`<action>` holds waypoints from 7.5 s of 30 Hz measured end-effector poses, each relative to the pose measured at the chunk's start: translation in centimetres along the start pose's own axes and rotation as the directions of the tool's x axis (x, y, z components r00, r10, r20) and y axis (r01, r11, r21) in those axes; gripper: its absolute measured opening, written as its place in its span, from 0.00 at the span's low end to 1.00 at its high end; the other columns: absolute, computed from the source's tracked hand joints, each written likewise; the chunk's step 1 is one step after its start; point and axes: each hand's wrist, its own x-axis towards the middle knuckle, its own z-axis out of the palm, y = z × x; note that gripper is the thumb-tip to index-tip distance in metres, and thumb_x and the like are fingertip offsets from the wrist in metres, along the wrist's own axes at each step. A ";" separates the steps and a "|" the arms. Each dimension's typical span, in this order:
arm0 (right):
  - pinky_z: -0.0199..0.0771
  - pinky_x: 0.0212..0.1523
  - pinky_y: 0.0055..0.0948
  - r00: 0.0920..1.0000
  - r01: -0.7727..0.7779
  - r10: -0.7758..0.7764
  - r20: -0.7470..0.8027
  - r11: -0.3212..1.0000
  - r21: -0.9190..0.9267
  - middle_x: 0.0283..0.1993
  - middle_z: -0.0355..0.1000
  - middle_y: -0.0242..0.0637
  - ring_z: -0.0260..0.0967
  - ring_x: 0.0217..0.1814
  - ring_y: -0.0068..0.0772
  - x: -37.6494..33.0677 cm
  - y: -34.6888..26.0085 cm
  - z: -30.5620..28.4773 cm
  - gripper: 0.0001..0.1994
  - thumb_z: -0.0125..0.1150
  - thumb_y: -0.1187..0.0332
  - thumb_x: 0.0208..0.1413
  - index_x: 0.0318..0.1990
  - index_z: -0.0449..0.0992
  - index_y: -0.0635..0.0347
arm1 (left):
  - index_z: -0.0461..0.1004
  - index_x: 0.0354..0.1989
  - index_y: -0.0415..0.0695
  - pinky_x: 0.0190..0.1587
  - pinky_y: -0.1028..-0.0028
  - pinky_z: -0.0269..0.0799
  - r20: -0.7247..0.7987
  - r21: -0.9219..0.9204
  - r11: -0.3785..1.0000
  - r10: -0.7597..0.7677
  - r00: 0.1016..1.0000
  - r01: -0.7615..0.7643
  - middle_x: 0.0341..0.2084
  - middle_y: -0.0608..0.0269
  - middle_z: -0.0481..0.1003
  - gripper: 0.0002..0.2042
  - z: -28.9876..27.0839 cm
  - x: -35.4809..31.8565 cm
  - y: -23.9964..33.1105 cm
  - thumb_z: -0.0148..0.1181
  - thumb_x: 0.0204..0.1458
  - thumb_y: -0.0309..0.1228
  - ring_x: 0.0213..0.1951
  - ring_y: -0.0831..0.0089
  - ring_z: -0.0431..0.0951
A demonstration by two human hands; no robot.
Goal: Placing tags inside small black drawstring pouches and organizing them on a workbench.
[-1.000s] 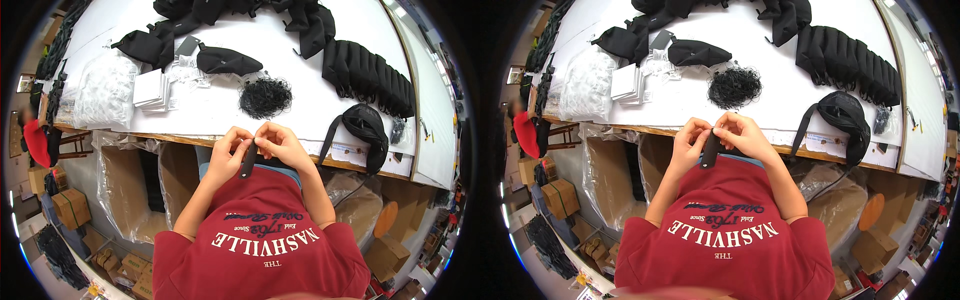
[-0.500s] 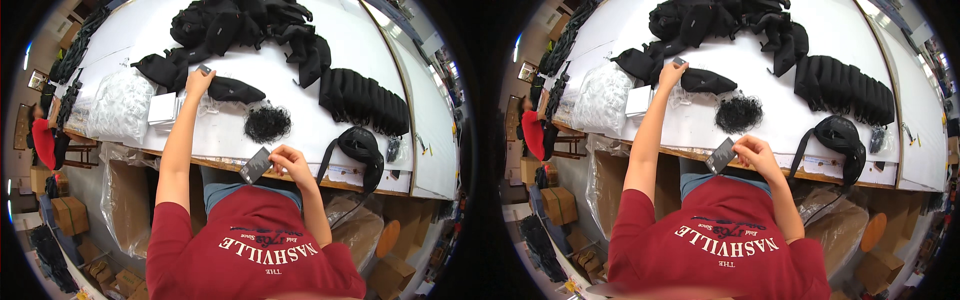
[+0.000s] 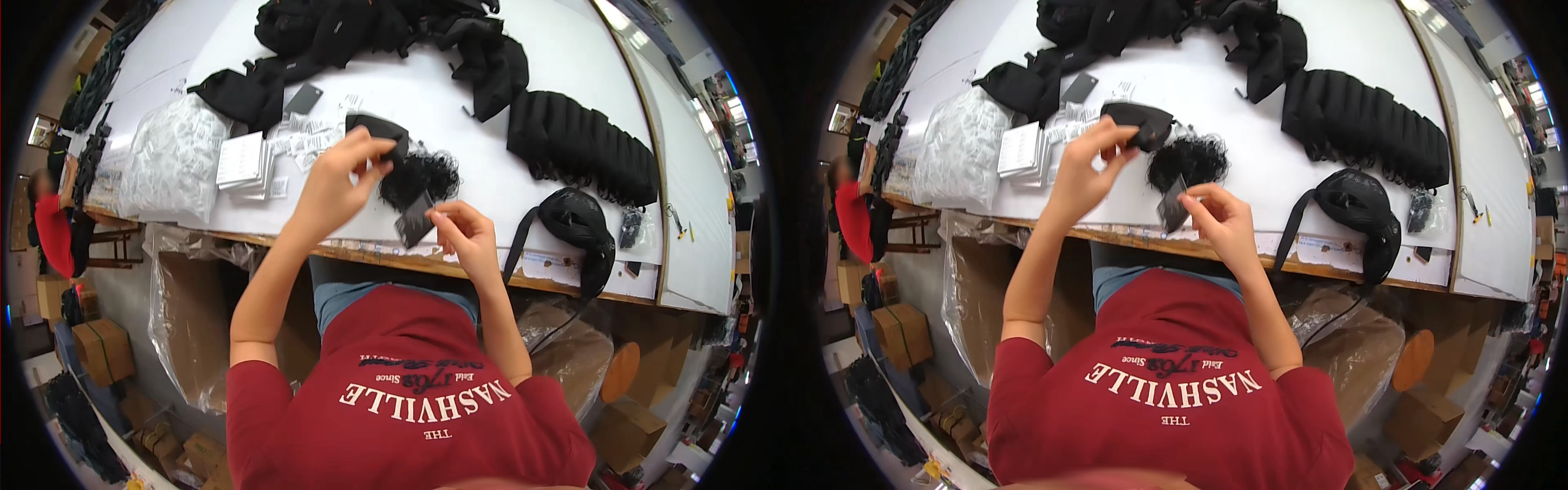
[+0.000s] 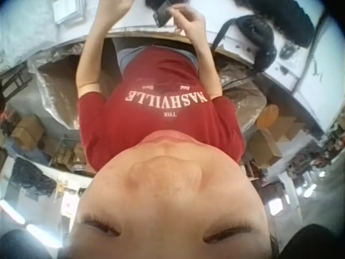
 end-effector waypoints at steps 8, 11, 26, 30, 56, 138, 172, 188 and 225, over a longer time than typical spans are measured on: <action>0.52 0.18 0.15 0.975 0.222 -0.213 0.067 0.890 -0.399 0.17 0.65 0.24 0.55 0.17 0.10 -0.6 0.6 3.4 0.04 0.61 0.74 0.52 0.34 0.78 0.62 | 0.75 0.46 0.39 0.25 0.82 0.65 0.093 -0.465 0.747 -0.493 0.865 0.476 0.22 0.66 0.75 0.12 3.1 -8.8 0.1 0.55 0.53 0.23 0.23 0.83 0.72; 0.52 0.17 0.17 0.972 0.236 -0.209 0.109 0.849 -0.472 0.16 0.64 0.26 0.52 0.17 0.12 -1.2 0.6 3.8 0.05 0.62 0.74 0.50 0.36 0.78 0.61 | 0.77 0.42 0.39 0.20 0.85 0.61 0.163 -0.578 0.593 -0.589 0.791 0.561 0.17 0.70 0.73 0.09 3.7 -9.7 -0.7 0.57 0.52 0.24 0.18 0.87 0.70; 0.64 0.32 0.16 0.978 -0.038 0.023 0.208 0.997 0.069 0.30 0.67 0.26 0.64 0.32 0.14 -0.9 1.6 2.5 0.10 0.56 0.72 0.56 0.44 0.69 0.60 | 0.73 0.31 0.39 0.27 0.86 0.58 -0.238 -0.578 0.771 -0.472 0.849 0.267 0.33 0.66 0.71 0.01 3.8 -10.0 0.2 0.56 0.52 0.23 0.24 0.88 0.63; 0.61 0.32 0.13 0.960 -0.102 0.041 0.278 0.972 0.210 0.31 0.68 0.28 0.65 0.35 0.15 -1.1 0.3 1.9 0.06 0.56 0.72 0.56 0.40 0.68 0.61 | 0.69 0.35 0.41 0.27 0.86 0.58 0.048 -0.831 0.449 -0.531 0.846 0.329 0.29 0.67 0.69 0.03 2.5 -9.8 1.4 0.52 0.56 0.27 0.24 0.87 0.62; 0.65 0.25 0.17 0.988 -0.135 0.102 0.115 0.934 0.331 0.29 0.74 0.36 0.70 0.28 0.21 -1.9 1.4 2.9 0.07 0.58 0.68 0.57 0.31 0.72 0.63 | 0.77 0.29 0.39 0.19 0.82 0.36 0.036 -0.525 0.690 -0.566 0.823 0.498 0.11 0.84 0.52 0.02 4.0 -9.5 2.7 0.63 0.48 0.23 0.16 0.93 0.47; 0.68 0.49 0.32 0.811 0.337 -0.044 0.584 0.850 -0.405 0.42 0.72 0.39 0.70 0.47 0.35 -1.0 -0.7 -1.9 0.27 0.66 0.64 0.45 0.54 0.65 0.60 | 0.74 0.31 0.40 0.46 0.69 0.65 0.356 0.025 0.925 -0.362 0.861 0.379 0.35 0.56 0.71 0.11 -2.7 -10.4 0.6 0.66 0.39 0.29 0.41 0.61 0.71; 0.71 0.43 0.25 0.867 0.213 0.167 -0.469 0.727 0.653 0.35 0.74 0.32 0.71 0.37 0.26 0.2 3.1 -6.3 0.06 0.60 0.66 0.55 0.35 0.74 0.58 | 0.71 0.37 0.38 0.31 0.72 0.68 0.512 0.052 0.862 -0.456 0.727 0.504 0.25 0.53 0.75 0.13 -1.3 -11.4 1.2 0.60 0.49 0.35 0.28 0.59 0.75; 0.59 0.27 0.17 0.705 -0.149 0.593 -0.390 0.661 0.736 0.21 0.65 0.23 0.56 0.21 0.17 0.1 3.6 -0.4 0.13 0.62 0.56 0.53 0.36 0.75 0.56 | 0.72 0.35 0.36 0.36 0.72 0.69 0.493 0.024 0.916 -0.360 0.792 0.401 0.25 0.55 0.74 0.12 -0.1 -11.2 2.2 0.63 0.46 0.30 0.31 0.62 0.75; 0.68 0.32 0.36 0.913 0.345 0.000 0.407 0.530 -0.775 0.25 0.69 0.37 0.68 0.31 0.41 -2.8 -0.5 -1.7 0.09 0.64 0.65 0.44 0.31 0.79 0.58 | 0.76 0.35 0.42 0.50 0.70 0.64 -0.212 -0.087 0.949 -0.314 0.926 0.302 0.33 0.62 0.77 0.08 2.1 -0.7 -10.1 0.62 0.47 0.29 0.45 0.69 0.73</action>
